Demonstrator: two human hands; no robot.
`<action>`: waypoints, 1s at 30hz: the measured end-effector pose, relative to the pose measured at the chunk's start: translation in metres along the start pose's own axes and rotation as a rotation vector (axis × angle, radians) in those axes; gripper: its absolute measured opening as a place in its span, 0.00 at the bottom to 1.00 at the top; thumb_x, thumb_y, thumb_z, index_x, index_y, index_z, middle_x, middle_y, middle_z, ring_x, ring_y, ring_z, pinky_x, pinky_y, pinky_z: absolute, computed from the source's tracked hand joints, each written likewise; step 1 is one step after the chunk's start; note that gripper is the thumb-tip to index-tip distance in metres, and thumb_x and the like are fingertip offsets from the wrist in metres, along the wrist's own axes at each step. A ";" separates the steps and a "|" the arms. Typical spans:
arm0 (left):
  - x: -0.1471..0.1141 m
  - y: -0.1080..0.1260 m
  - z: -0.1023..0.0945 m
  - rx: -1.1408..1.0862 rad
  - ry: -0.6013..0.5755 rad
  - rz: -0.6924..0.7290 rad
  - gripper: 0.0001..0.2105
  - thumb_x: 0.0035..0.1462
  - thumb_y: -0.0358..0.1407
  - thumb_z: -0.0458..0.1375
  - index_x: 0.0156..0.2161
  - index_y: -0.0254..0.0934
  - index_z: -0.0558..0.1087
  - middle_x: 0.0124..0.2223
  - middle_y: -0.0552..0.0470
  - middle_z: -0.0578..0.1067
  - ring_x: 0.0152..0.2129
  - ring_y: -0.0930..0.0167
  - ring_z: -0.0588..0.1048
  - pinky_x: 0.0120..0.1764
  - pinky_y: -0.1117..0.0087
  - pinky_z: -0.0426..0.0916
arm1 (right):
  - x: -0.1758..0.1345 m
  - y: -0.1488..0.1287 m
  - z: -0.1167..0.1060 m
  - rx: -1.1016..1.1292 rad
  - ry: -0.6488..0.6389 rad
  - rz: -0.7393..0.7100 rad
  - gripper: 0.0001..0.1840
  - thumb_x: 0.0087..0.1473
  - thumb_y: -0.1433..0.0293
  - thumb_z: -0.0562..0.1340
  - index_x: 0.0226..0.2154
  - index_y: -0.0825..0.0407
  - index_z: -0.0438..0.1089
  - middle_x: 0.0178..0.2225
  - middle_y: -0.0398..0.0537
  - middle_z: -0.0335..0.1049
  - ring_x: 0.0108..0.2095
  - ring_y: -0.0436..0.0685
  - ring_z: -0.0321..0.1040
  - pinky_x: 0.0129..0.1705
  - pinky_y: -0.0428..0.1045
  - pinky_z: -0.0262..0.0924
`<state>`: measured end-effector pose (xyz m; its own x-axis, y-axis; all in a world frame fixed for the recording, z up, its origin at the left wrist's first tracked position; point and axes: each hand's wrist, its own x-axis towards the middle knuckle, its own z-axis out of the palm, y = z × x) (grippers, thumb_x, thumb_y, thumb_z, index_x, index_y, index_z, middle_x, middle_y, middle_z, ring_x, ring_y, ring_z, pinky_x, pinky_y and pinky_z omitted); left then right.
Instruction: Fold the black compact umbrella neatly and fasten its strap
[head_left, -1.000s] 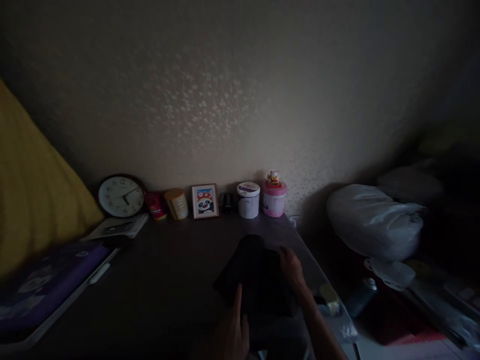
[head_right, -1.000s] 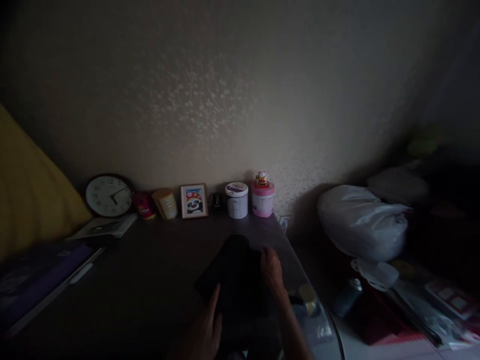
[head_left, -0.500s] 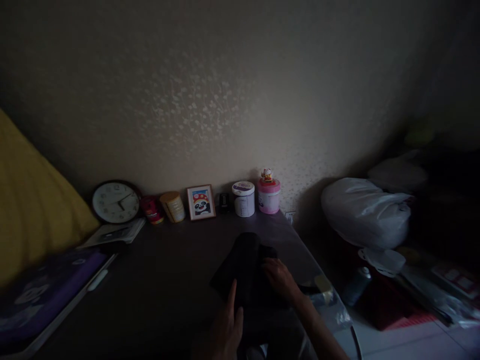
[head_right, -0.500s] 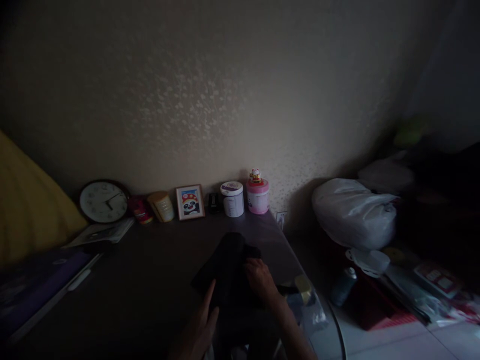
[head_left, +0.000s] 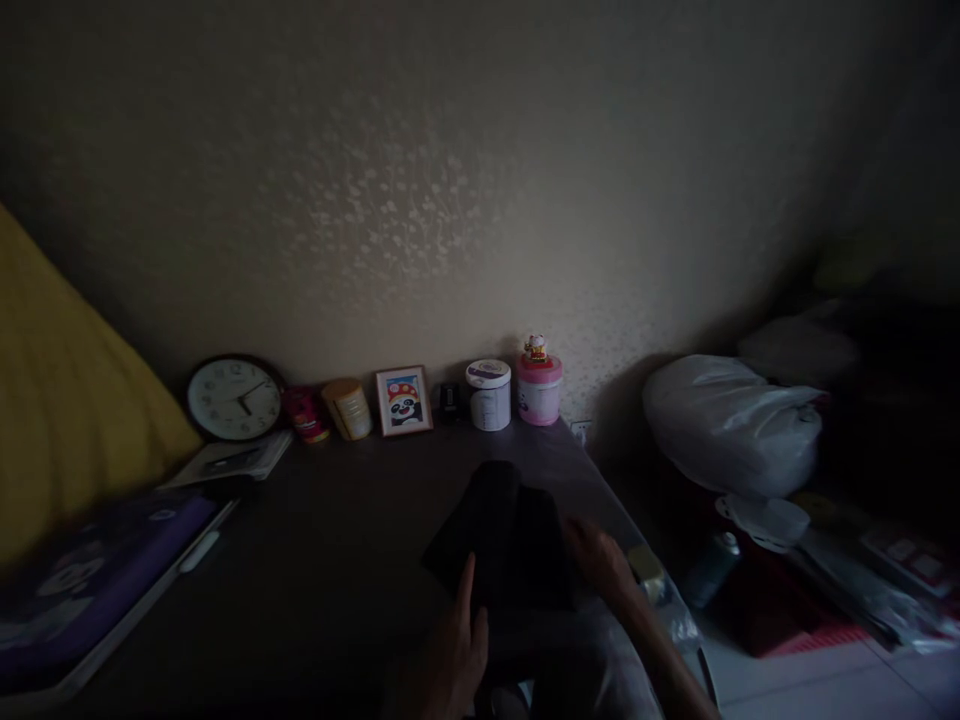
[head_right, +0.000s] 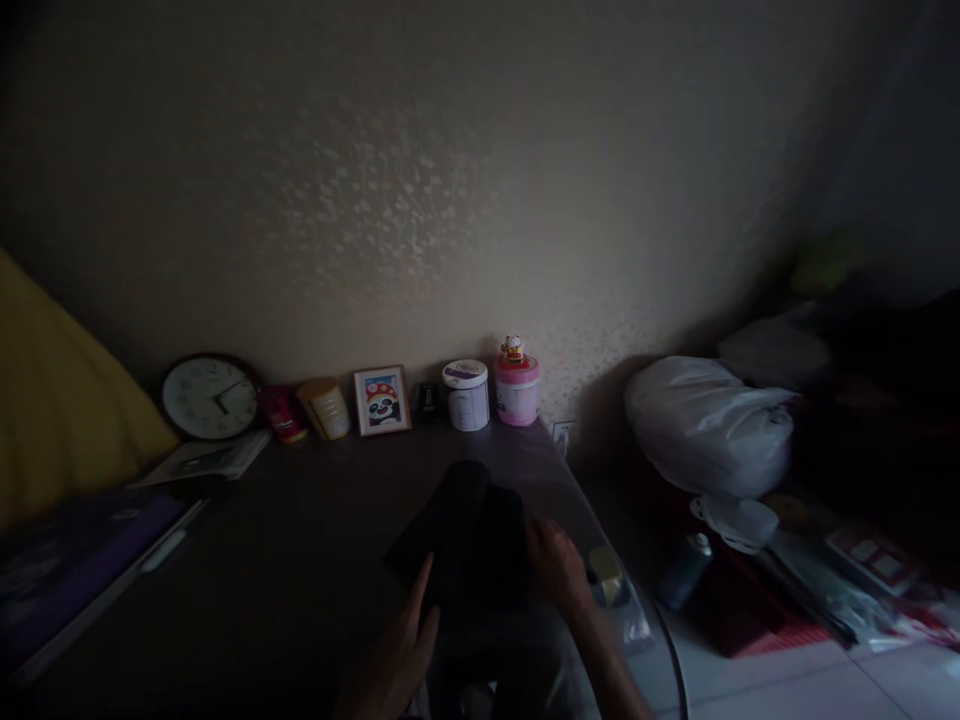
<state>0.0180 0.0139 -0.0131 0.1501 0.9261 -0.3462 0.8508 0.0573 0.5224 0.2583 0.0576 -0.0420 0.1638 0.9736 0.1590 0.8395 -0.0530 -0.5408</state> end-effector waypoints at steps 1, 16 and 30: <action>-0.001 0.001 0.000 0.003 0.005 0.007 0.26 0.60 0.37 0.39 0.62 0.44 0.37 0.60 0.54 0.56 0.52 0.75 0.63 0.50 0.75 0.56 | 0.005 0.006 0.003 -0.027 0.008 0.016 0.15 0.53 0.69 0.50 0.38 0.52 0.70 0.38 0.54 0.72 0.38 0.58 0.69 0.38 0.49 0.60; -0.004 -0.001 0.006 0.102 0.128 0.037 0.26 0.59 0.38 0.41 0.61 0.45 0.40 0.56 0.47 0.63 0.45 0.67 0.70 0.47 0.66 0.60 | 0.034 0.013 0.038 -0.056 0.175 0.004 0.14 0.52 0.68 0.50 0.37 0.54 0.68 0.36 0.54 0.72 0.38 0.57 0.69 0.39 0.50 0.61; -0.002 -0.002 0.008 0.023 0.078 0.061 0.27 0.59 0.36 0.41 0.62 0.44 0.38 0.60 0.53 0.56 0.51 0.72 0.64 0.50 0.72 0.58 | 0.035 -0.010 0.040 -0.227 0.031 -0.367 0.16 0.52 0.75 0.52 0.43 0.50 0.68 0.46 0.50 0.68 0.45 0.57 0.64 0.48 0.53 0.55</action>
<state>0.0197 0.0093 -0.0199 0.1634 0.9539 -0.2517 0.8525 -0.0081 0.5227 0.2349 0.1013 -0.0634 -0.1538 0.9301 0.3335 0.9371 0.2443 -0.2492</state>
